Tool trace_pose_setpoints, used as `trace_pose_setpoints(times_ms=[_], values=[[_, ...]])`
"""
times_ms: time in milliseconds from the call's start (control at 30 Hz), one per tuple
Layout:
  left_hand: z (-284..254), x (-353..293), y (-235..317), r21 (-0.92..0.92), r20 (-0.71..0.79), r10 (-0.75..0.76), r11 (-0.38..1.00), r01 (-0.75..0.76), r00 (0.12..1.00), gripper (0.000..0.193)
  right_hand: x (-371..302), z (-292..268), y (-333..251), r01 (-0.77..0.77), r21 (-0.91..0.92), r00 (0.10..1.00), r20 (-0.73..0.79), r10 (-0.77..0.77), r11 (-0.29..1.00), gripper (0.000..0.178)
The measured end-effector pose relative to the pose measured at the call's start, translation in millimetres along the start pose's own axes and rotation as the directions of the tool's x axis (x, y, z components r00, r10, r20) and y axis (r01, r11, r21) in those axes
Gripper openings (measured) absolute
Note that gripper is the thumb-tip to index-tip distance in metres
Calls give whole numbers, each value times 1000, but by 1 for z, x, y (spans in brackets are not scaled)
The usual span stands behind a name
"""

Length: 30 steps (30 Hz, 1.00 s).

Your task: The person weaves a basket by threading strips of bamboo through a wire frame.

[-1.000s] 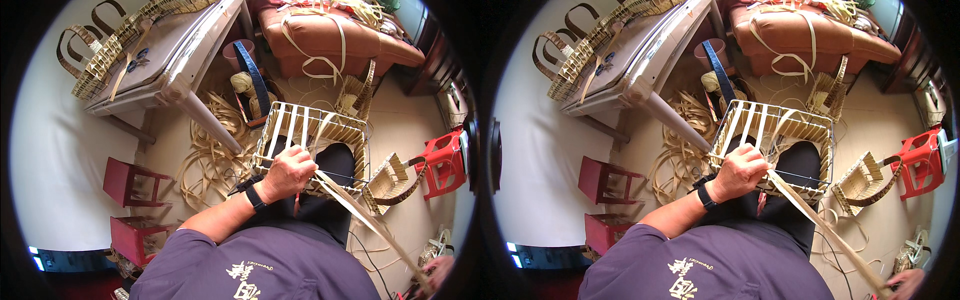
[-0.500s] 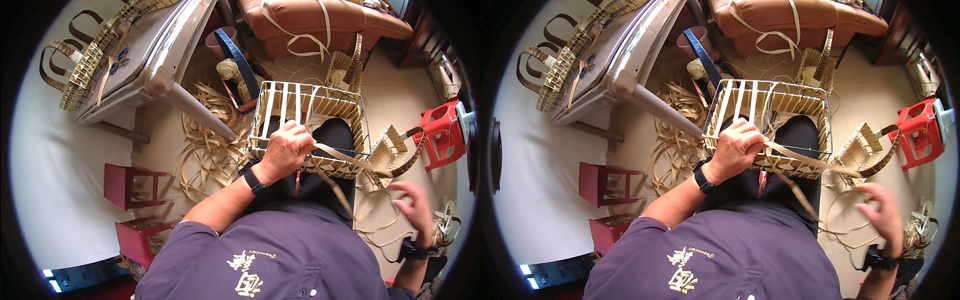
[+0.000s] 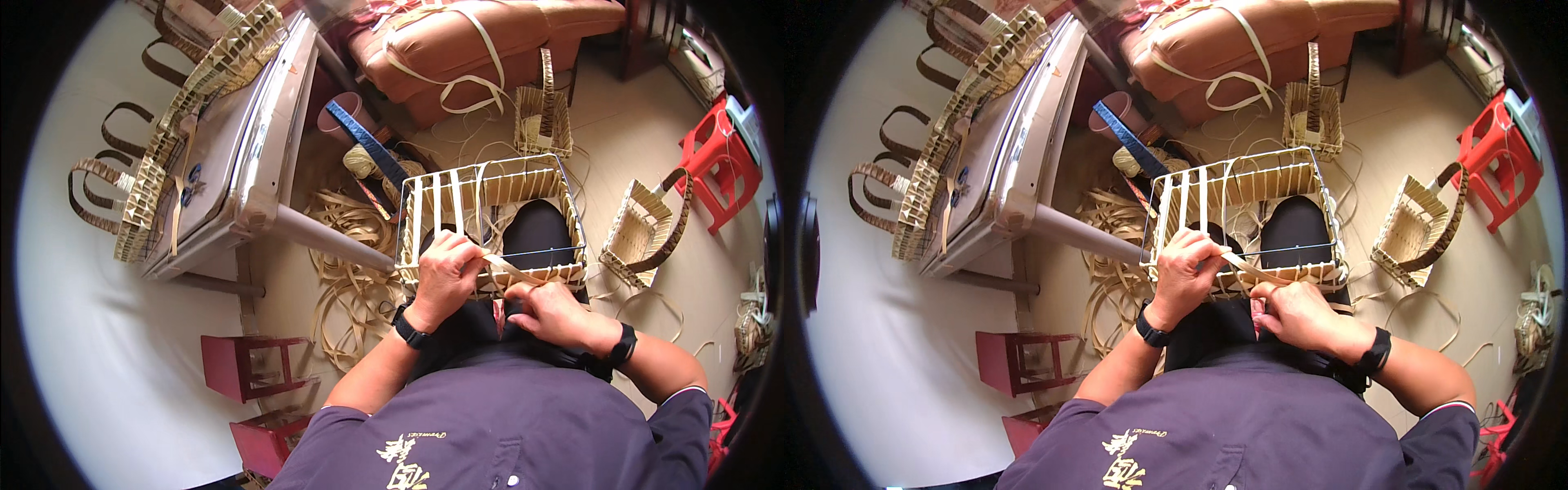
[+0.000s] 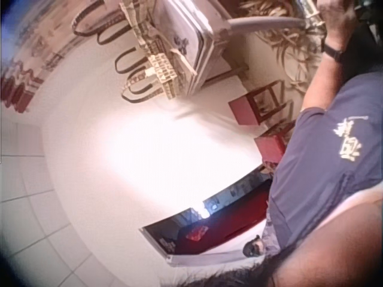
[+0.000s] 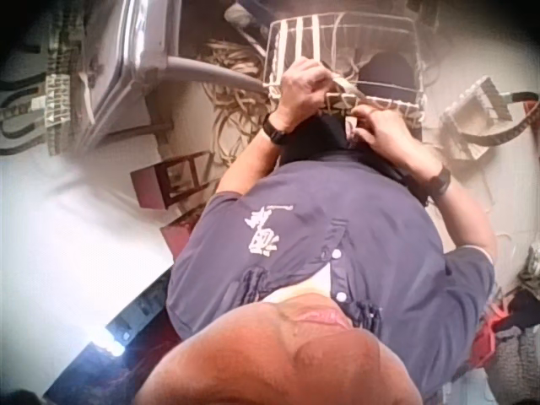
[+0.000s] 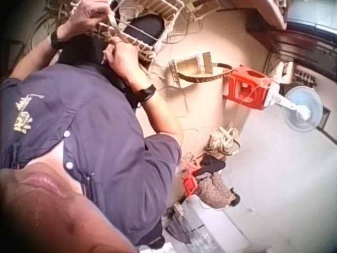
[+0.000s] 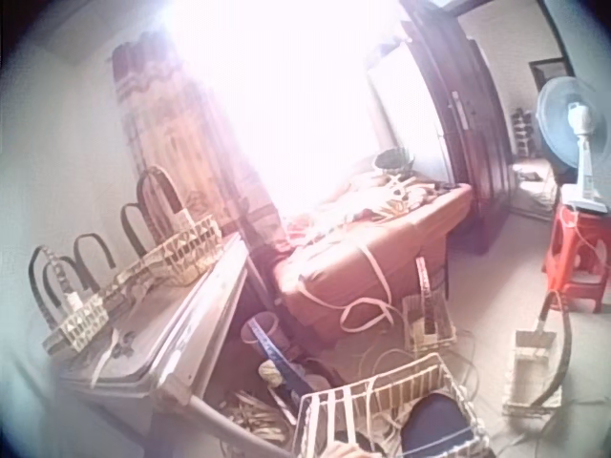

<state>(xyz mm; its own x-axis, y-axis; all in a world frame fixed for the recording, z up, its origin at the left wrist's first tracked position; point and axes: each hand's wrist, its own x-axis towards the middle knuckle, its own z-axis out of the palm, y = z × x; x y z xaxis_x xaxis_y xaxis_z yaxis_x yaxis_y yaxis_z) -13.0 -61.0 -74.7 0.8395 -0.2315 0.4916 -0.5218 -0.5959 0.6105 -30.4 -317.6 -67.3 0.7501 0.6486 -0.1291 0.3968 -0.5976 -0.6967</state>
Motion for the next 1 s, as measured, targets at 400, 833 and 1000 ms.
trace_pose_setpoints(times_ms=[400, 833, 1000], values=[[1, 5, 7, -46, 1, -9, 999, 9, 1000, 13, -309, -51, 275, -354, -792, 477, 304, 824, 498, 16], [-1, 6, 8, 2, -27, 35, 999, -35, 999, 11, -163, -73, 97, -438, 99, 898, 23, 438, 893, 48], [-2, 7, 0, 14, -7, 22, 1000, -22, 1000, 9, -34, -17, 25, 59, 111, 997, 48, -65, 992, 55]])
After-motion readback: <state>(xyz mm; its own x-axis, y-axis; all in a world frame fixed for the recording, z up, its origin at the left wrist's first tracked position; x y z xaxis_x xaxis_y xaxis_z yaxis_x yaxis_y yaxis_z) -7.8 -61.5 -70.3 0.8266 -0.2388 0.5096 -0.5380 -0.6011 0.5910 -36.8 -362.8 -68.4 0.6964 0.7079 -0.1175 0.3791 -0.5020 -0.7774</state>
